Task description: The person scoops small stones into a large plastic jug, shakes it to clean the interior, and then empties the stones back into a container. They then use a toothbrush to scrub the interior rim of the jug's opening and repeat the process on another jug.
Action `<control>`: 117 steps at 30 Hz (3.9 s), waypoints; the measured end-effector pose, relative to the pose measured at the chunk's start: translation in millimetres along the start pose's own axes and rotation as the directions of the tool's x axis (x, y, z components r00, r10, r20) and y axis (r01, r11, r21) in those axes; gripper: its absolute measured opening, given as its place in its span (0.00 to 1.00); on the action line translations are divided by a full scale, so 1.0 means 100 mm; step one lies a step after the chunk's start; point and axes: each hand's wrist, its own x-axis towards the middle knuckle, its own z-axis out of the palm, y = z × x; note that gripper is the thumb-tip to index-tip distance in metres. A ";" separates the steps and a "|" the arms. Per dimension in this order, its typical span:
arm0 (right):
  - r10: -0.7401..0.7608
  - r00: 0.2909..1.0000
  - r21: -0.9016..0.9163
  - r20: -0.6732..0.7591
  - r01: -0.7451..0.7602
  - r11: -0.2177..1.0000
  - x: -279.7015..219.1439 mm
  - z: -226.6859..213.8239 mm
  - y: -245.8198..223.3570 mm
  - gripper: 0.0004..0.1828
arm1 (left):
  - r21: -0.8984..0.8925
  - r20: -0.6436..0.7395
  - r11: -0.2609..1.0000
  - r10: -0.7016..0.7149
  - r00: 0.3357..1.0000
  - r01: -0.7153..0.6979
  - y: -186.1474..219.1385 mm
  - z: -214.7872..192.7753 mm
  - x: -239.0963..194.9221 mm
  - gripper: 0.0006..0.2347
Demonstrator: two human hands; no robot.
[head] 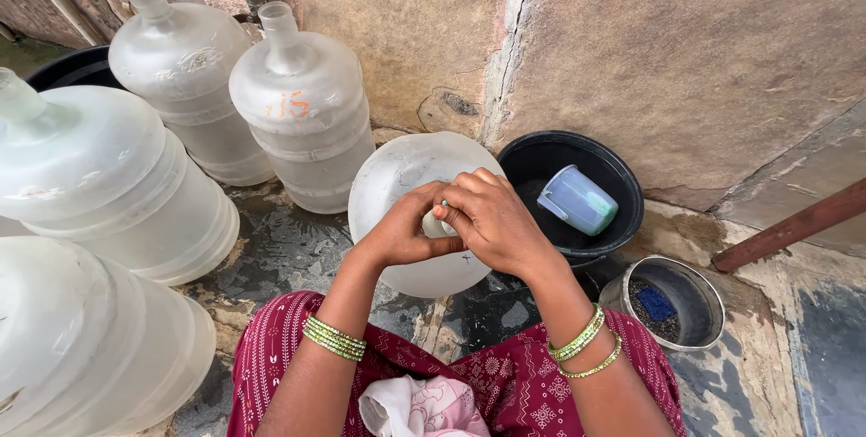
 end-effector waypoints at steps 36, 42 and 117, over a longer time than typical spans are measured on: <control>0.415 0.890 0.790 -0.186 -0.116 0.602 -0.03 0.30 0.55 0.19 | 0.081 -0.029 0.981 -0.174 0.984 0.176 0.06 -0.10 0.03 0.34; 0.365 0.920 0.755 -0.143 -0.137 0.642 -0.03 0.28 0.50 0.19 | 0.071 -0.026 0.991 -0.111 0.994 0.112 0.02 -0.09 0.00 0.34; 0.261 0.921 0.630 -0.289 -0.022 0.777 -0.07 0.33 -0.01 0.14 | -0.140 -0.190 0.989 0.026 0.981 -0.054 0.05 -0.11 -0.02 0.22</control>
